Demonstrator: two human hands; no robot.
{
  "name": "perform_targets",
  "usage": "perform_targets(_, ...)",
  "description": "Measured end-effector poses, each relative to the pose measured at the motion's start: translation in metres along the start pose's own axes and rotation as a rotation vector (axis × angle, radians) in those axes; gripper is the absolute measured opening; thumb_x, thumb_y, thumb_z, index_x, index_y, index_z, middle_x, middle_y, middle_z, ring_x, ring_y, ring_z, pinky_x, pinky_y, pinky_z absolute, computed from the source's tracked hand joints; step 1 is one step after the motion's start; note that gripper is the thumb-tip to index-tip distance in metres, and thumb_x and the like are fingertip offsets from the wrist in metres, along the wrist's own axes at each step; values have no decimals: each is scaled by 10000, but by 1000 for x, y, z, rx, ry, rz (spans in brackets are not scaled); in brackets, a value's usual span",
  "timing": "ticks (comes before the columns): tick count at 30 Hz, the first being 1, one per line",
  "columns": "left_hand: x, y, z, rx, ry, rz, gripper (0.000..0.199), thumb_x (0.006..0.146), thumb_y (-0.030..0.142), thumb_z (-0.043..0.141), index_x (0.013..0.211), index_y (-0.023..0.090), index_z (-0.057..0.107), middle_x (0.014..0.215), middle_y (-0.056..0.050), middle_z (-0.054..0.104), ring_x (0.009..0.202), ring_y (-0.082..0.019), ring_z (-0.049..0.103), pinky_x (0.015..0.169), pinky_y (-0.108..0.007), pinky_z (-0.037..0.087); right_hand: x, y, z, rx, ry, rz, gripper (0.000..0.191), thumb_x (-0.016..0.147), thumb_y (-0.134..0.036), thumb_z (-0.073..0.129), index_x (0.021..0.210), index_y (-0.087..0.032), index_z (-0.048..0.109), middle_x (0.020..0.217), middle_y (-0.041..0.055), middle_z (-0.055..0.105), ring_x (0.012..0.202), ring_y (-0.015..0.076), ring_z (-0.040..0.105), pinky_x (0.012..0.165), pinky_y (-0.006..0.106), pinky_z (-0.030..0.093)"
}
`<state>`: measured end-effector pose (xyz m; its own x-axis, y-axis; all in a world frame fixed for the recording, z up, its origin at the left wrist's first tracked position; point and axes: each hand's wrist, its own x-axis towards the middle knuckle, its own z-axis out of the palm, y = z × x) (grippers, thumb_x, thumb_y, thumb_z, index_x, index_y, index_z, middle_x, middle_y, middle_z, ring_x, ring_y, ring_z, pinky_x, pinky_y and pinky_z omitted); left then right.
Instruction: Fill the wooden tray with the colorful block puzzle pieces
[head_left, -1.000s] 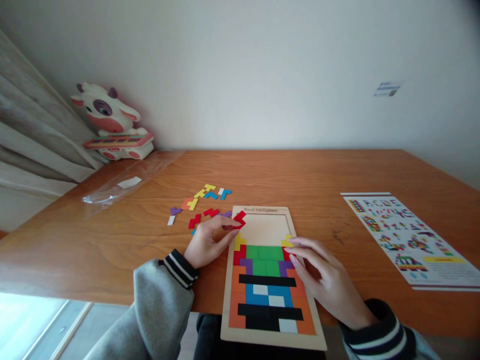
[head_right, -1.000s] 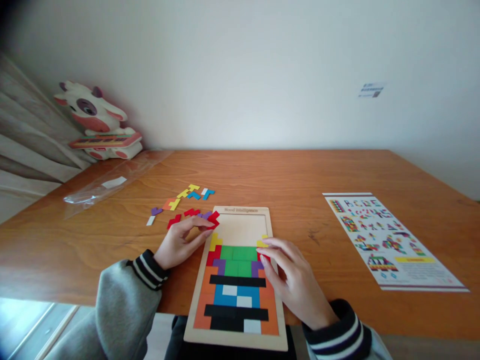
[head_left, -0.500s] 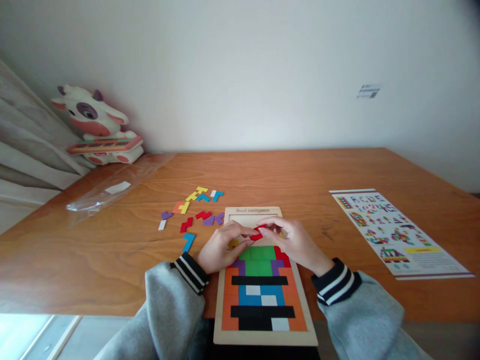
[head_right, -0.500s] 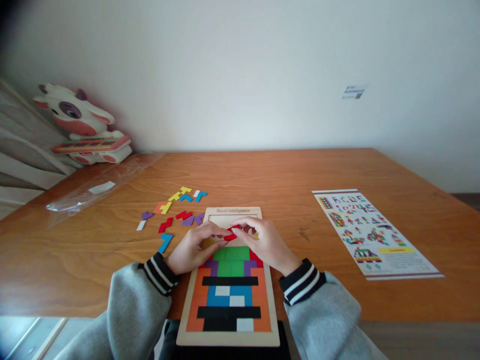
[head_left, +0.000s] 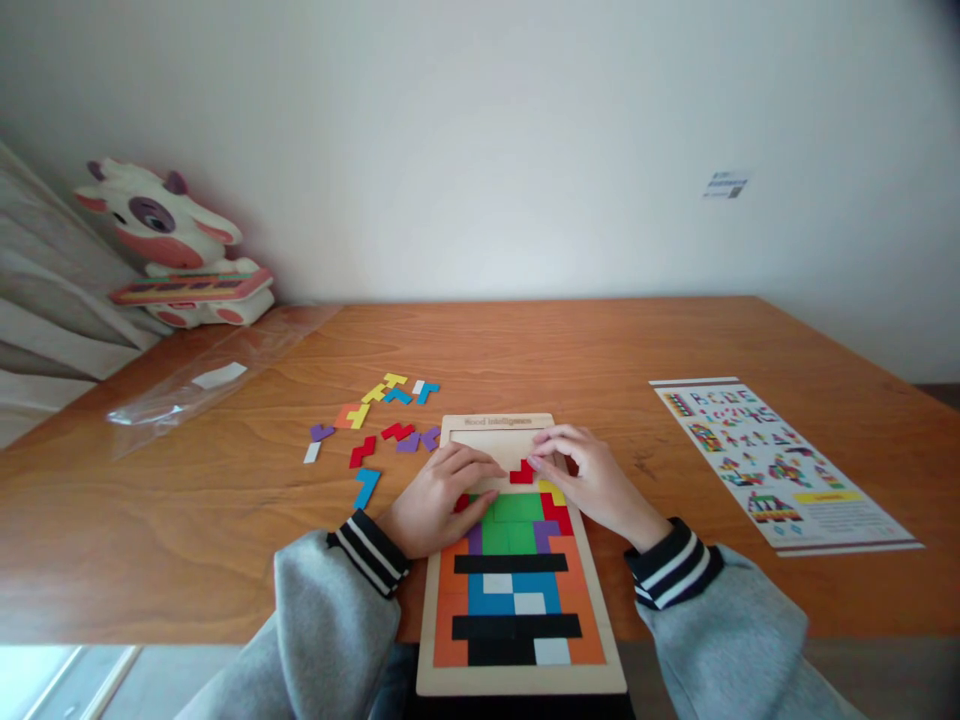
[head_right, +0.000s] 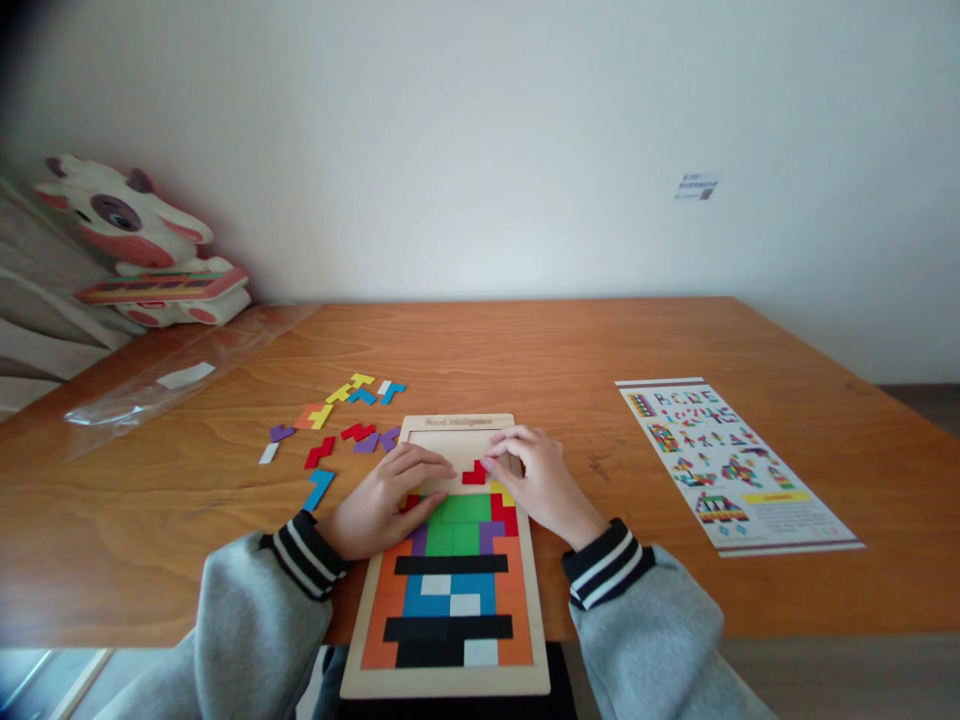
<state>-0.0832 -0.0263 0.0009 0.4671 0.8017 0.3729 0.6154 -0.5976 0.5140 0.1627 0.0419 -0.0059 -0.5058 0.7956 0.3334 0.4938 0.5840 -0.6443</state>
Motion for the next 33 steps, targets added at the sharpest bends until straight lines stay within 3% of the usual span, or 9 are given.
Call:
perform_targets(6, 1, 2, -2, 1, 7, 25, 227, 973, 225, 553, 1180, 213, 643, 1135, -87, 697, 1076, -221, 611, 988, -412, 507, -4, -4, -3, -135, 3, -80, 118, 956, -289, 611, 960, -266, 726, 1087, 54, 729, 1019, 236, 664, 923, 456, 477)
perform_targets(11, 1, 2, -3, -2, 12, 42, 227, 975, 215, 539, 1174, 214, 649, 1131, -86, 707, 1063, -220, 618, 969, -410, 518, -12, -22, -9, -118, -53, -268, 325, 983, -161, 499, 1259, -281, 621, 1120, 60, 754, 1017, 209, 691, 907, 422, 493)
perform_targets(14, 1, 2, -2, -2, 3, 45, 240, 978, 214, 528, 1185, 213, 650, 1144, -91, 707, 1078, -221, 618, 977, -417, 515, -17, -25, -10, -112, -81, -317, 413, 963, -136, 517, 1347, -278, 572, 1167, 66, 749, 1018, 200, 708, 921, 419, 512)
perform_targets(21, 1, 0, -1, -9, -4, 44, 211, 980, 213, 540, 1157, 212, 655, 1157, -77, 705, 1100, -214, 600, 990, -404, 502, -20, -18, -10, -83, -49, -291, 416, 980, -190, 525, 1385, -284, 531, 1074, 33, 781, 983, 195, 733, 996, 436, 535)
perform_targets(27, 2, 1, -2, 1, -17, 48, 226, 978, 185, 531, 1168, 216, 650, 1178, -72, 701, 1105, -212, 594, 1000, -404, 496, -19, -23, -9, -91, -113, -341, 551, 983, -161, 490, 1506, -265, 352, 1208, 63, 738, 1097, 202, 697, 1080, 495, 477)
perform_targets(33, 1, 0, -2, 6, 5, 52, 210, 977, 191, 539, 1154, 213, 651, 1185, -76, 702, 1117, -219, 597, 996, -410, 499, -22, -22, -7, -60, -106, -282, 638, 984, -193, 499, 1560, -267, 234, 1152, 55, 751, 1137, 220, 670, 1029, 456, 530)
